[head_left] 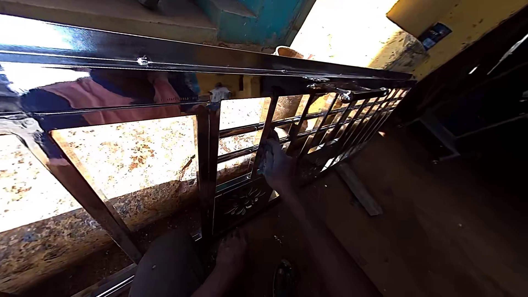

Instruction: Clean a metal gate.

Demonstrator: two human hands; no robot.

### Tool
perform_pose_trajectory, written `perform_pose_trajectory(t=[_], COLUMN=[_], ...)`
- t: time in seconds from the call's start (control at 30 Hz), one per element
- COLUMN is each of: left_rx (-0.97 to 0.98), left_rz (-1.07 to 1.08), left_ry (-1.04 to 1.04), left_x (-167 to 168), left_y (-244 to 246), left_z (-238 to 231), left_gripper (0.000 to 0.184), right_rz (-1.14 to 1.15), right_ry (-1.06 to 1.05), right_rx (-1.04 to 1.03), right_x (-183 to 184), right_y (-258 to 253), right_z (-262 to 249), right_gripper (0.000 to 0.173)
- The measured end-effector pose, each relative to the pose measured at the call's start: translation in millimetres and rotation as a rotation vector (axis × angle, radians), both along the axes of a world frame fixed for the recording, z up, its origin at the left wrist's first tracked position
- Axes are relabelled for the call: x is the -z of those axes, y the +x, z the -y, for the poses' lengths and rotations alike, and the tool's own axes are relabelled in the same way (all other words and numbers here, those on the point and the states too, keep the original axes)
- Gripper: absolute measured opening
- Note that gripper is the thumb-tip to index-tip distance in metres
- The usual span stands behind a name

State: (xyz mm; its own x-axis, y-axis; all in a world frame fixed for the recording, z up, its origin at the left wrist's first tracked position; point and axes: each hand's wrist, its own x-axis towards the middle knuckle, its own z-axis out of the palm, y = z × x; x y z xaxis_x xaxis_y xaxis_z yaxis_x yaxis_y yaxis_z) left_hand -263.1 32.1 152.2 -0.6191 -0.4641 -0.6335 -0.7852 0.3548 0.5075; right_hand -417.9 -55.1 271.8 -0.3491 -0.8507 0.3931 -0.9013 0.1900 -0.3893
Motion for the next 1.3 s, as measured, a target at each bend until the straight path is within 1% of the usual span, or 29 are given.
perform_pose_trajectory(t=[0.03,0.07,0.1,0.17,0.23,0.3,0.37,0.43,0.47,0.5,0.57,0.6,0.67,0.73,0.77,0.8,0.87,0.9,0.93,1.0,1.03,1.07,1.13,1.17,1.23,1.27,1.3], left_rx=[-0.002,-0.002,0.004,0.013,0.02,0.044,0.065,0.073,0.073,0.072,0.073,0.071,0.062,0.055,0.057,0.058,0.06,0.06,0.056,0.049,0.048,0.046,0.043,0.045,0.046,0.046,0.046], left_rz=[-0.015,-0.027,-0.032,-0.026,-0.013,-0.005,-0.001,0.003,0.007,0.012,0.028,0.03,0.023,0.023,0.027,0.032,0.045,0.051,0.053,0.058,0.057,0.055,0.06,0.067,0.079,0.082,0.083], left_ry=[0.004,0.015,0.024,0.036,0.062,0.075,0.066,0.063,0.058,0.052,0.046,0.04,0.027,0.016,0.015,0.01,0.012,0.01,0.004,-0.012,-0.018,-0.019,-0.022,-0.024,-0.025,-0.027,-0.032], left_x=[-1.2,-1.6,-1.9,-0.7,1.0,1.3,0.6,1.7,3.0,4.3,5.0,4.6,1.9,0.5,1.1,1.5,3.5,4.7,6.3,8.4,8.7,9.4,11.1,12.1,15.6,16.6,17.6], left_y=[-1.9,-2.6,-2.3,-0.6,1.7,-0.1,-1.1,-1.2,-0.7,-0.8,0.9,0.7,0.1,-0.5,-0.4,-0.6,-1.5,-1.1,-1.8,-3.4,-5.0,-6.2,-7.0,-7.3,-6.0,-6.1,-6.3], left_z=[0.0,-1.8,-3.2,-5.9,-9.4,-14.9,-15.4,-17.3,-17.1,-17.0,-18.2,-17.6,-14.9,-11.1,-10.6,-9.1,-10.7,-11.3,-11.8,-9.3,-7.8,-8.2,-8.0,-8.1,-9.3,-9.0,-8.8], left_gripper=[0.07,0.07,0.069,0.068,0.068,0.069,0.07,0.07,0.07,0.07,0.07,0.071,0.07,0.069,0.069,0.069,0.068,0.068,0.068,0.07,0.071,0.071,0.07,0.069,0.07,0.071,0.071], right_rz=[-0.008,-0.037,-0.055,-0.039,0.025,0.17,0.229,0.158,0.103,0.044,-0.012,-0.014,0.03,0.024,-0.002,-0.019,-0.067,-0.066,-0.045,-0.009,0.013,0.016,0.001,-0.022,-0.026,-0.014,0.02], right_ry=[-0.06,-0.077,-0.04,0.06,0.053,0.052,0.031,0.049,0.099,0.195,0.297,0.263,0.105,0.038,0.039,0.121,0.383,0.42,0.39,0.282,0.272,0.294,0.402,0.468,0.503,0.446,0.312], right_rx=[-0.03,-0.019,0.032,0.148,0.179,0.091,-0.061,-0.123,-0.095,-0.031,0.091,0.09,-0.053,-0.144,-0.125,-0.051,0.118,0.147,0.131,0.004,-0.047,-0.063,0.01,0.049,0.055,0.005,-0.084], right_x=[15.3,24.7,24.4,9.7,7.6,16.3,24.8,17.7,8.3,-1.9,-7.9,-3.1,12.8,21.0,20.0,10.7,-11.7,-13.3,-11.3,-1.4,3.1,4.7,-7.3,-15.3,-23.1,-24.8,-23.2], right_y=[-3.8,-12.8,-23.6,-37.7,-27.8,-7.6,3.7,-10.1,-20.4,-28.9,-20.3,-9.5,10.0,1.7,-9.3,-18.8,-18.8,-10.7,-0.4,16.3,13.7,5.2,-14.5,-22.4,-17.7,-10.6,-4.9], right_z=[-8.8,-12.9,-11.6,1.3,2.7,-10.3,-12.1,-2.5,6.3,17.1,27.7,25.6,8.8,5.3,9.6,17.1,29.5,29.8,24.4,5.1,0.0,-1.7,5.7,14.6,22.6,19.7,12.3], right_gripper=[0.028,0.024,0.023,0.025,0.031,0.037,0.041,0.043,0.048,0.056,0.065,0.067,0.063,0.062,0.064,0.067,0.073,0.073,0.074,0.076,0.082,0.09,0.095,0.092,0.079,0.069,0.056])
